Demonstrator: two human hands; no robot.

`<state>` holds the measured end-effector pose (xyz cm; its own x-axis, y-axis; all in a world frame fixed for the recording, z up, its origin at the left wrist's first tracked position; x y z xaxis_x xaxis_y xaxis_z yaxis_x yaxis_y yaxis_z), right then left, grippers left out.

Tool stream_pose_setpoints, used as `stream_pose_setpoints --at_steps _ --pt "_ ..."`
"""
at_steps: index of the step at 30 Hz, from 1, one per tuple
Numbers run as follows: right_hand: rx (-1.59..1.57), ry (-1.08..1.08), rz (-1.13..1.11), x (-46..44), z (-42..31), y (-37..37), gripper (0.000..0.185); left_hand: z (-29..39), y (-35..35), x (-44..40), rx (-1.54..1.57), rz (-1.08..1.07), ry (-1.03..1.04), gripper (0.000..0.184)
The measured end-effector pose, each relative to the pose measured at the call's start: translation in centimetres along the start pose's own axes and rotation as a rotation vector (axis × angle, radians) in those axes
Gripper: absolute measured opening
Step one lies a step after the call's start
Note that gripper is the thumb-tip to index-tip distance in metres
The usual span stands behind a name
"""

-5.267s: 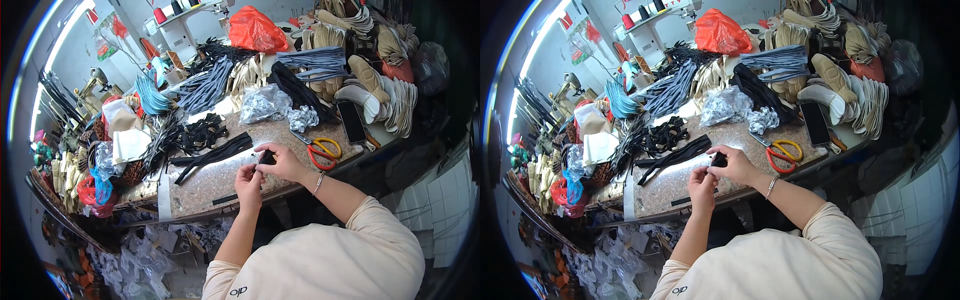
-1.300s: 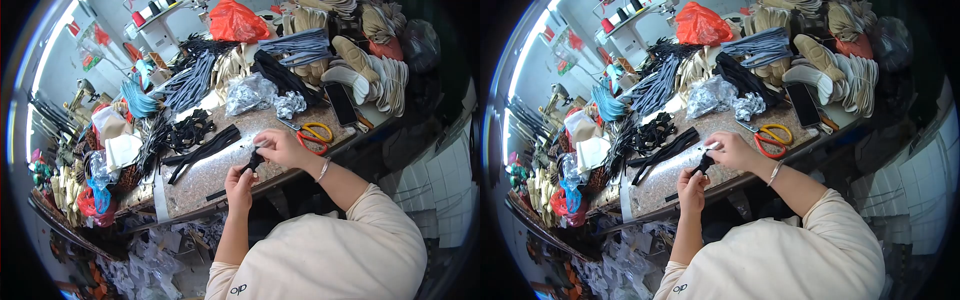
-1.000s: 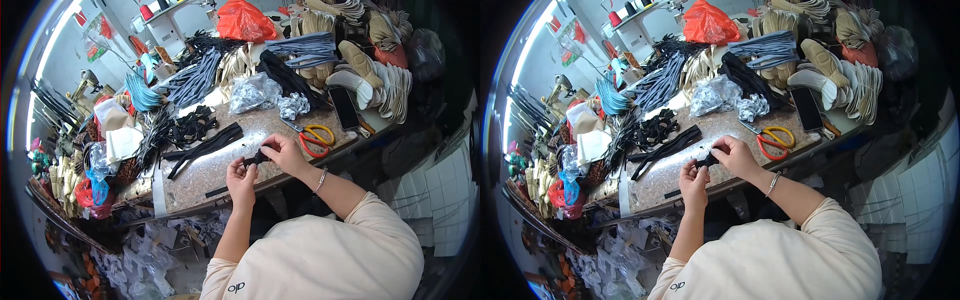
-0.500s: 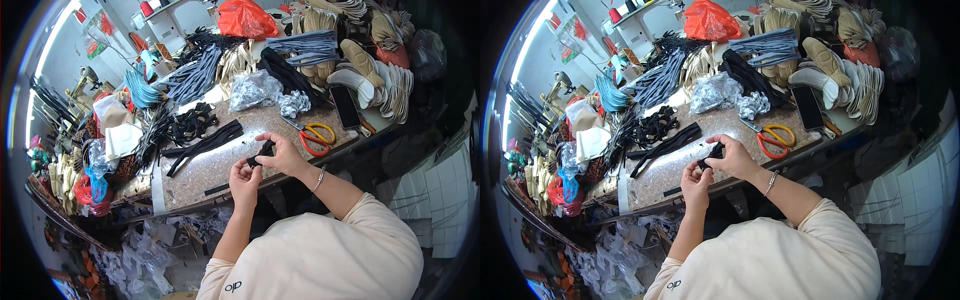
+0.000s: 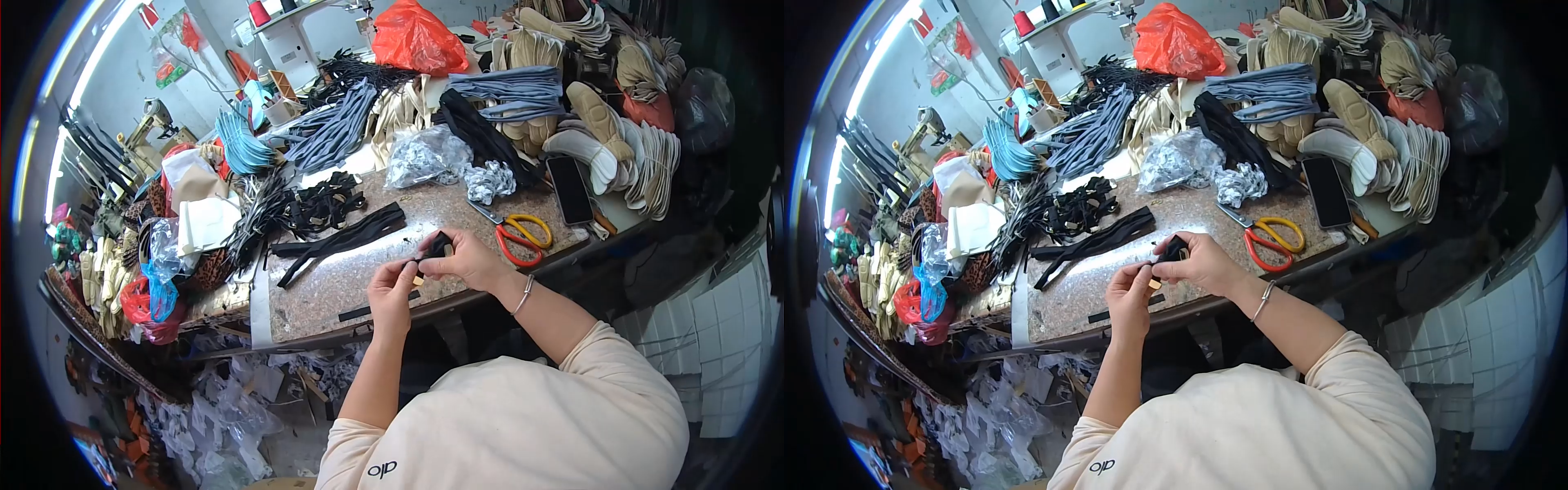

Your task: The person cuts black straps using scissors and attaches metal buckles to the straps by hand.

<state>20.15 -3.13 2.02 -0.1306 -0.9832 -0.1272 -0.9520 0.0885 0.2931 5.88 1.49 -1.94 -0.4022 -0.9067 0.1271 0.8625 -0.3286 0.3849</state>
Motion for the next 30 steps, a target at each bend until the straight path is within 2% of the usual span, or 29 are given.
stream_pose_setpoints --at_steps 5,9,10,14,15,19,20,24,25,29,30 --pt "0.234 -0.134 0.133 -0.3 1.8 0.7 0.021 -1.0 0.2 0.0 0.23 0.009 0.033 0.01" --pt "0.281 -0.218 0.279 0.2 2.1 2.0 0.016 -1.0 1.0 0.1 -0.02 0.205 0.337 0.008" --pt "0.281 -0.217 0.278 0.2 2.2 1.9 0.016 -0.9 0.9 0.0 -0.019 0.206 0.336 0.008" --pt "0.024 -0.12 0.229 -0.2 2.2 1.1 0.016 0.8 -0.2 -1.0 -0.014 -0.016 0.033 0.006" --pt "0.024 -0.12 0.228 -0.2 2.0 0.7 0.016 1.4 -0.2 -0.9 -0.013 -0.014 0.033 0.006" --pt "-0.479 0.145 0.008 -0.8 1.3 -1.2 0.016 3.9 0.6 0.3 0.158 -0.22 -0.265 0.007" --pt "-0.481 0.148 0.004 -0.9 1.3 -1.1 0.016 3.9 0.4 0.3 0.158 -0.214 -0.264 0.007" --pt "-0.572 0.2 -0.108 -0.9 0.8 -0.4 0.018 3.0 0.4 0.6 -0.072 -0.278 0.111 0.008" --pt "-0.572 0.199 -0.107 -1.0 0.7 -0.3 0.018 2.9 0.6 0.6 -0.072 -0.28 0.111 0.008" --pt "-0.439 0.146 0.037 -0.8 0.6 0.5 0.017 3.2 1.3 0.8 -0.488 -0.067 0.559 0.008" --pt "-0.439 0.146 0.032 -0.6 0.8 0.4 0.017 3.2 1.4 0.9 -0.489 -0.063 0.562 0.008"
Point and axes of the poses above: each hand's wrist, its own x-axis away from the middle knuckle, its own y-axis out of the palm, z = x × y, the point moved 1 cm from there along -x, towards the middle knuckle, and after that the axes turned 9 degrees about -y, right-handed, at the moved point
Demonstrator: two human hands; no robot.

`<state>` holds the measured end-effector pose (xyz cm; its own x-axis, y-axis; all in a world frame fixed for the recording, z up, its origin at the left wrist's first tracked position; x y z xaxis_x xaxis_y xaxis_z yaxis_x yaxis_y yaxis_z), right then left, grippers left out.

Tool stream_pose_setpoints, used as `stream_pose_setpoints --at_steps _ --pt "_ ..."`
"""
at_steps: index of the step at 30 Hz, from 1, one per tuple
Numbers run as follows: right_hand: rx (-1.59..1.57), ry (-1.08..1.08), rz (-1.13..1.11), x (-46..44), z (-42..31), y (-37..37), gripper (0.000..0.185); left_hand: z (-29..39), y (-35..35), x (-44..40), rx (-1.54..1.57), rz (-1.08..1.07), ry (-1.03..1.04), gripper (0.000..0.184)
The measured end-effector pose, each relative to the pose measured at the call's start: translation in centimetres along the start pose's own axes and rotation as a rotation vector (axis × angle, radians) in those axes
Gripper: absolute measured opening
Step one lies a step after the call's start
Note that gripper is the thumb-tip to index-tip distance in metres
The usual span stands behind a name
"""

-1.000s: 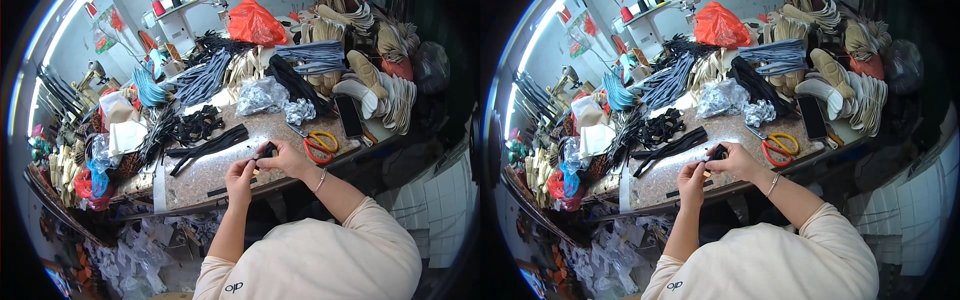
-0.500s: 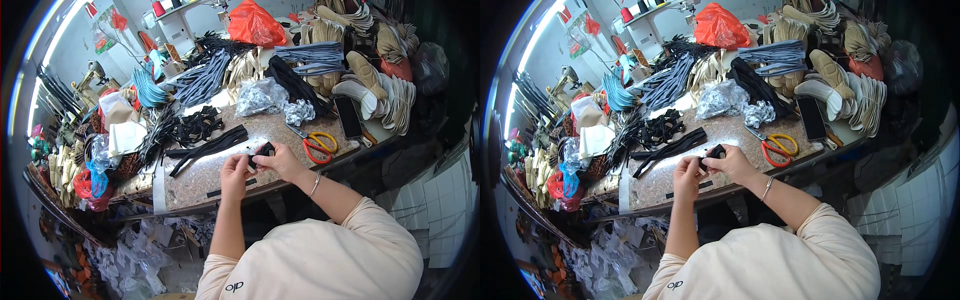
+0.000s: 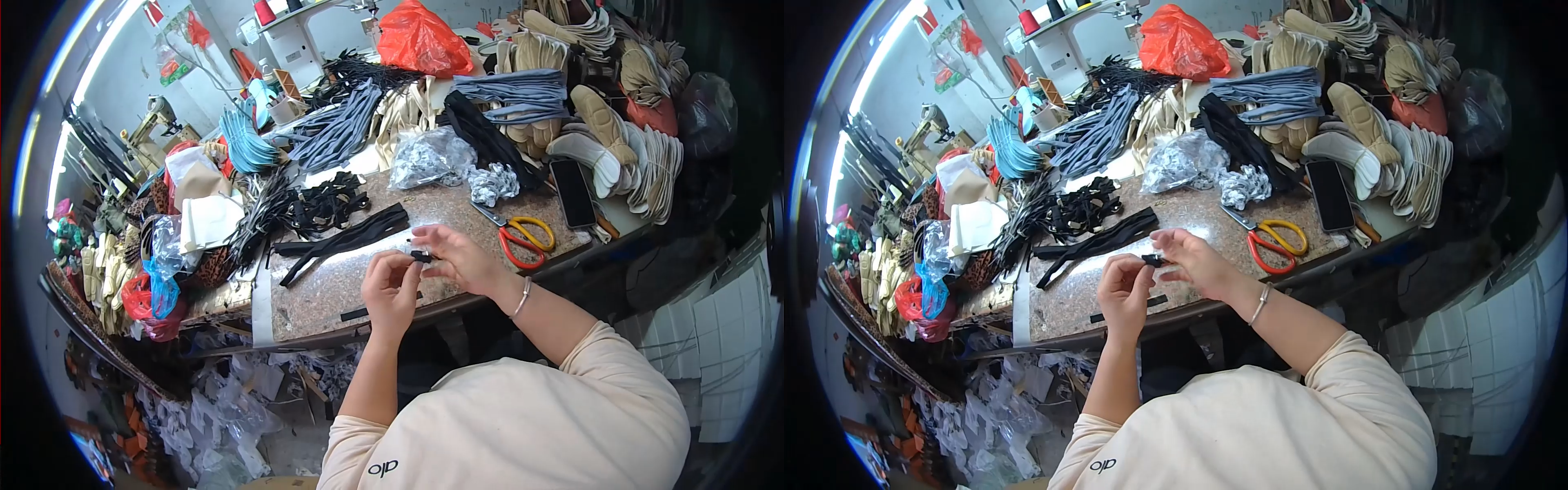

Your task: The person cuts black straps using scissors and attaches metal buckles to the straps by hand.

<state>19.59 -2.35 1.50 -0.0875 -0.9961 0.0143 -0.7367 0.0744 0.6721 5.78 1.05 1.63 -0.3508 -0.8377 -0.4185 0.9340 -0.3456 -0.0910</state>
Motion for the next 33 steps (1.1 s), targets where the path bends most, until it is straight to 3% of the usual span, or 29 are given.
stream_pose_setpoints --at_steps 4,9,14,19,25,29,30,33 --pt "0.865 -0.688 -0.103 0.6 0.1 -0.2 0.012 0.3 -0.4 0.3 -0.113 0.08 -0.153 0.006" --pt "0.772 -0.507 0.011 1.3 -0.6 0.7 0.009 -0.5 -0.3 0.2 0.084 0.046 -0.3 0.004" --pt "0.777 -0.536 -0.01 1.3 -0.3 0.4 0.01 -0.7 -0.8 -0.1 0.066 0.011 -0.407 0.004" --pt "0.875 -0.558 -0.081 1.5 -0.6 0.6 0.011 -0.5 -0.8 -0.1 0.015 0.013 -0.342 0.004" --pt "1.001 -0.645 -0.122 1.5 -0.3 0.9 0.014 -1.6 -1.2 -0.2 0.062 0.043 -0.42 0.004" --pt "1.255 -0.862 -0.055 1.7 -0.6 1.5 0.017 -0.2 -0.8 -1.2 -0.393 0.191 0.17 0.009" --pt "1.254 -0.87 -0.06 1.4 -0.7 1.5 0.017 -0.1 -1.0 -1.3 -0.394 0.196 0.177 0.009" --pt "1.489 -1.309 -0.09 0.3 -1.4 1.4 0.018 -0.5 -2.4 -1.8 0.342 0.15 -0.425 0.013"
Point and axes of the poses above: each hand's wrist, its own x-axis away from the middle knuckle, its own y-axis out of the palm, z = x × y, the point moved 1 cm from there along -x, towards the middle knuckle, and after that the axes turned 9 degrees about -y, right-handed, at the moved point
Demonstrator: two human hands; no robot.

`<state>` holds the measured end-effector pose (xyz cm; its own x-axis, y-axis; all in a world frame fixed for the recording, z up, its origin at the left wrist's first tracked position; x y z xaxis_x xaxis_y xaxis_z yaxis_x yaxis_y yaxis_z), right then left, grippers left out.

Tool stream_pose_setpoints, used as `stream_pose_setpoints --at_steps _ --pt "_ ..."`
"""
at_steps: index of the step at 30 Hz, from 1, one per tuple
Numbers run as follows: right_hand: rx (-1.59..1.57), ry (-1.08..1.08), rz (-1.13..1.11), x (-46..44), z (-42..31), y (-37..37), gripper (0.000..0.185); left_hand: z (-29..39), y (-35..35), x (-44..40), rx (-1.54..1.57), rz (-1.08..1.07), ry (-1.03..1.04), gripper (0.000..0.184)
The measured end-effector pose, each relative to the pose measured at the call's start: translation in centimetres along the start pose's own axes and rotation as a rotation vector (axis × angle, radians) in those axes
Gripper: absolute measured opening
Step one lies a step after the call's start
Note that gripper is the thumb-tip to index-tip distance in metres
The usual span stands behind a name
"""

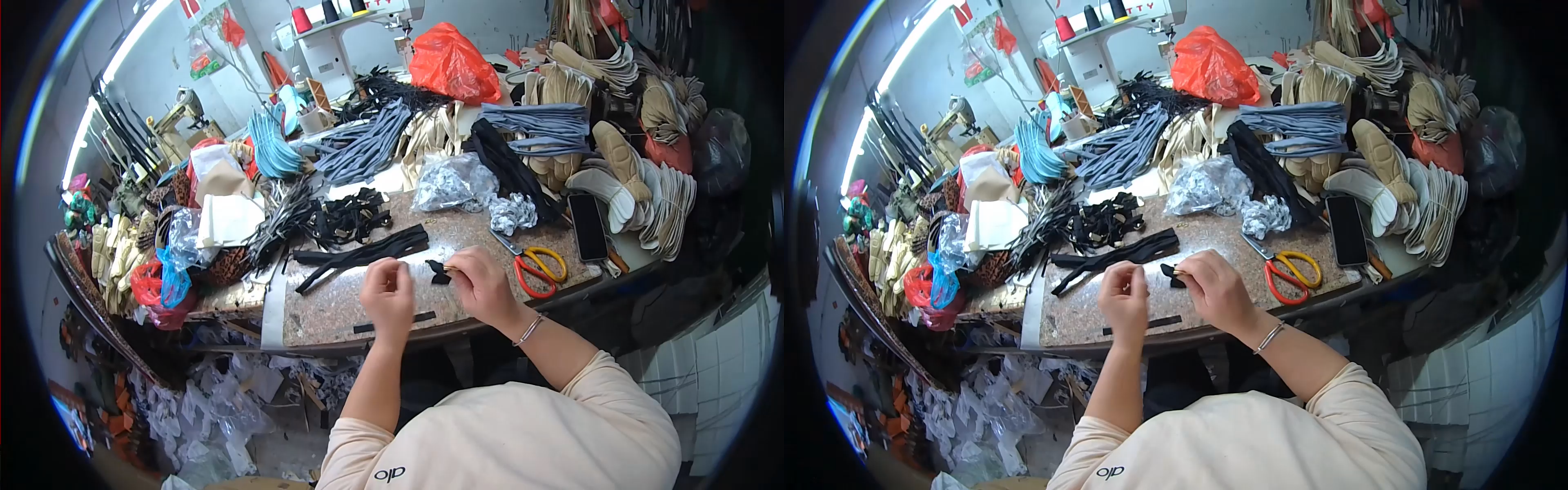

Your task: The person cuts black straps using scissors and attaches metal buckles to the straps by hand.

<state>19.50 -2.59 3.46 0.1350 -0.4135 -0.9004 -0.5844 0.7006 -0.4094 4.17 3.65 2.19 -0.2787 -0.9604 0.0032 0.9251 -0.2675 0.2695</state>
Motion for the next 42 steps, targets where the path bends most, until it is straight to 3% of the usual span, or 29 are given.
stream_pose_setpoints --at_steps 1,7,11,12,16,27,31,42 --pt "0.103 -0.118 0.031 0.0 0.1 -0.2 0.018 -0.2 0.0 0.0 0.223 -0.041 -0.233 0.015" --pt "0.075 -0.244 -0.122 0.9 -0.9 0.6 0.019 -1.3 1.7 1.8 0.487 -0.199 -0.292 0.018" --pt "-0.297 0.435 0.089 1.2 0.3 -0.6 0.022 -0.2 0.2 1.0 0.173 -0.248 -0.287 0.017" --pt "-0.291 0.444 0.091 1.4 0.4 -0.7 0.022 -0.4 0.3 1.2 0.171 -0.254 -0.296 0.017" --pt "-0.903 0.998 -0.055 1.9 1.2 -0.8 0.027 -1.5 0.6 1.3 0.163 -0.174 -0.268 0.017" --pt "-0.842 0.948 0.106 2.4 -0.2 1.3 0.035 -2.7 1.8 1.4 0.306 -0.01 -0.215 0.015" --pt "-0.898 0.9 0.297 3.0 -0.6 2.4 0.034 -4.4 2.3 1.2 0.565 0.047 -0.233 0.014" --pt "-1.05 1.01 0.303 3.0 -0.1 1.9 0.032 -4.5 1.5 1.4 0.676 -0.022 -0.272 0.012"
Point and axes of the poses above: each hand's wrist, its own x-axis away from the middle knuckle, its own y-axis out of the palm, z = x × y, the point moved 1 cm from there along -x, towards the middle knuckle, and after that the axes turned 9 degrees about -y, right-handed, at the moved point
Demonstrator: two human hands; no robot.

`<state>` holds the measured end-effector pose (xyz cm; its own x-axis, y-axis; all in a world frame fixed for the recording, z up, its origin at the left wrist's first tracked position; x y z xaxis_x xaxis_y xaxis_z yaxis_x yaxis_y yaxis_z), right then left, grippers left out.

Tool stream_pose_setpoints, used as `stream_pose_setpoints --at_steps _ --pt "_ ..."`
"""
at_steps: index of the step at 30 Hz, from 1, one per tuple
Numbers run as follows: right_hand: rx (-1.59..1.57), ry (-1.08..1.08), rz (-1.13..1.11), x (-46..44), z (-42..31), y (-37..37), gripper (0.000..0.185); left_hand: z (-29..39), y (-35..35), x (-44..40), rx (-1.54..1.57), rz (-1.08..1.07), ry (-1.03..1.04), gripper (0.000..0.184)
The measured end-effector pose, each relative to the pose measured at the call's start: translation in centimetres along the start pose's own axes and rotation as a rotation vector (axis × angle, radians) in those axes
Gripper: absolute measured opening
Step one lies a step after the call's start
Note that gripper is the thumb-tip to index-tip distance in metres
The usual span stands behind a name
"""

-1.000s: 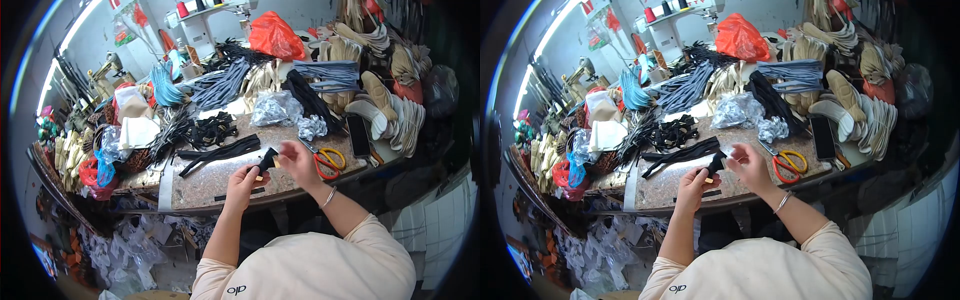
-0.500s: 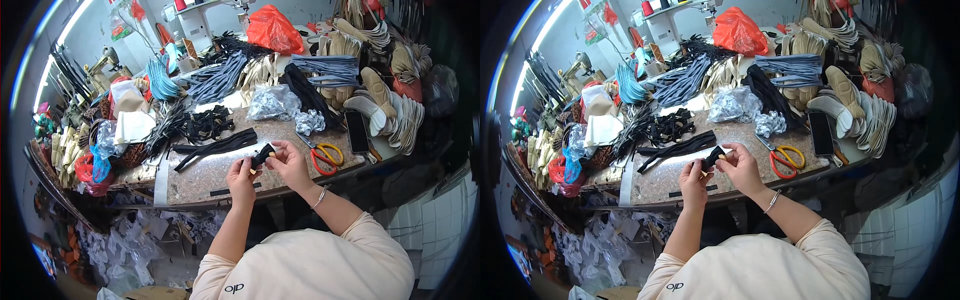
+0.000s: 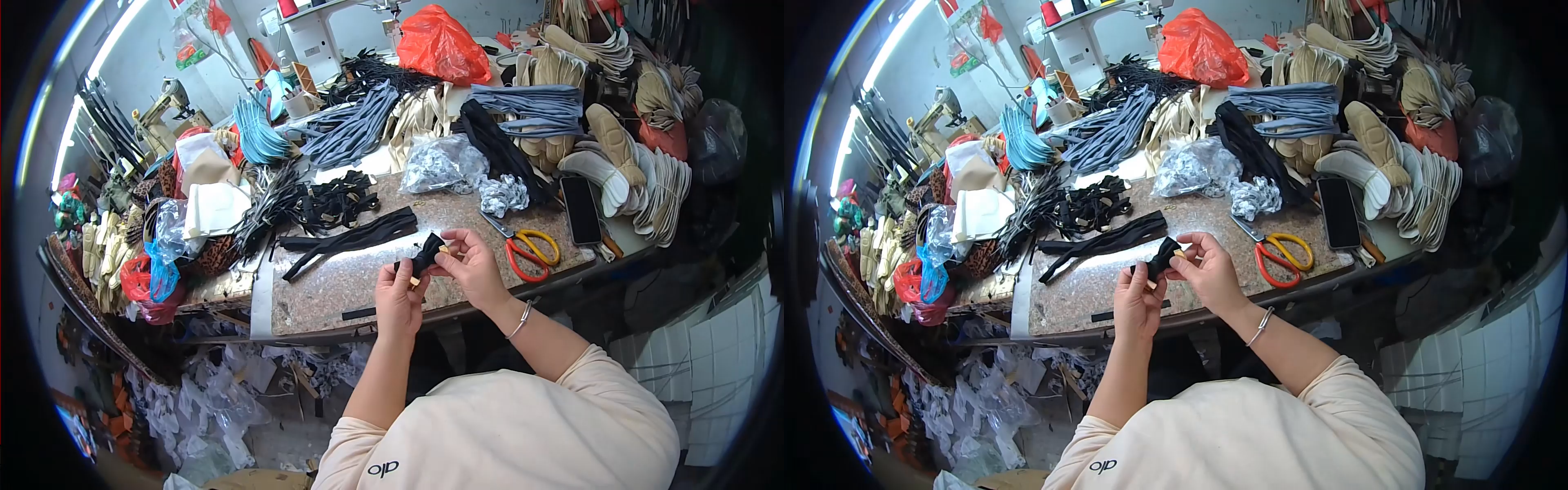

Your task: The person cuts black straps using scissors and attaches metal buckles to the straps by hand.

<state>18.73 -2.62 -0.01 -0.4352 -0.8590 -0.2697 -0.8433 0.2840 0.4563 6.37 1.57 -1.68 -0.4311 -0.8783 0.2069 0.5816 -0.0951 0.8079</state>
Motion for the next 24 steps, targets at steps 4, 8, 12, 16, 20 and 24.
stream_pose_setpoints --at_steps 4,8,12,16,20,24 --pt "0.112 0.037 -0.109 -0.4 -0.5 -0.8 0.041 1.9 0.7 0.6 -0.29 0.005 -0.13 0.014" --pt "0.142 0.01 -0.179 -0.8 -0.6 -0.5 0.04 1.9 -1.1 -0.1 -0.349 -0.062 -0.099 0.015" --pt "0.299 -0.064 -0.24 -0.9 -0.4 -0.4 0.036 1.3 -1.1 0.2 -0.439 -0.069 0.008 0.013" --pt "0.46 -0.119 -0.242 -0.8 -0.8 0.1 0.031 0.7 0.0 0.5 -0.551 -0.022 0.176 0.011" --pt "0.499 -0.091 -0.118 -0.4 -1.5 0.7 0.024 0.4 0.8 0.5 -0.691 0.067 0.369 0.01" --pt "0.598 -0.205 -0.123 -0.1 -1.0 0.5 0.028 0.2 1.0 0.8 -0.926 0.128 0.544 0.007"
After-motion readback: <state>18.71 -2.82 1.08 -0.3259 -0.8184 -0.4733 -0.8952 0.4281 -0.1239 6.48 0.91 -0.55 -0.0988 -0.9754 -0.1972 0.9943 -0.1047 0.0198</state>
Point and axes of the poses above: each hand's wrist, its own x-axis away from the middle knuckle, its own y-axis out of the palm, z = x × y, the point moved 1 cm from there along -x, towards the middle knuckle, and after that the axes turned 9 degrees about -y, right-handed, at the moved point
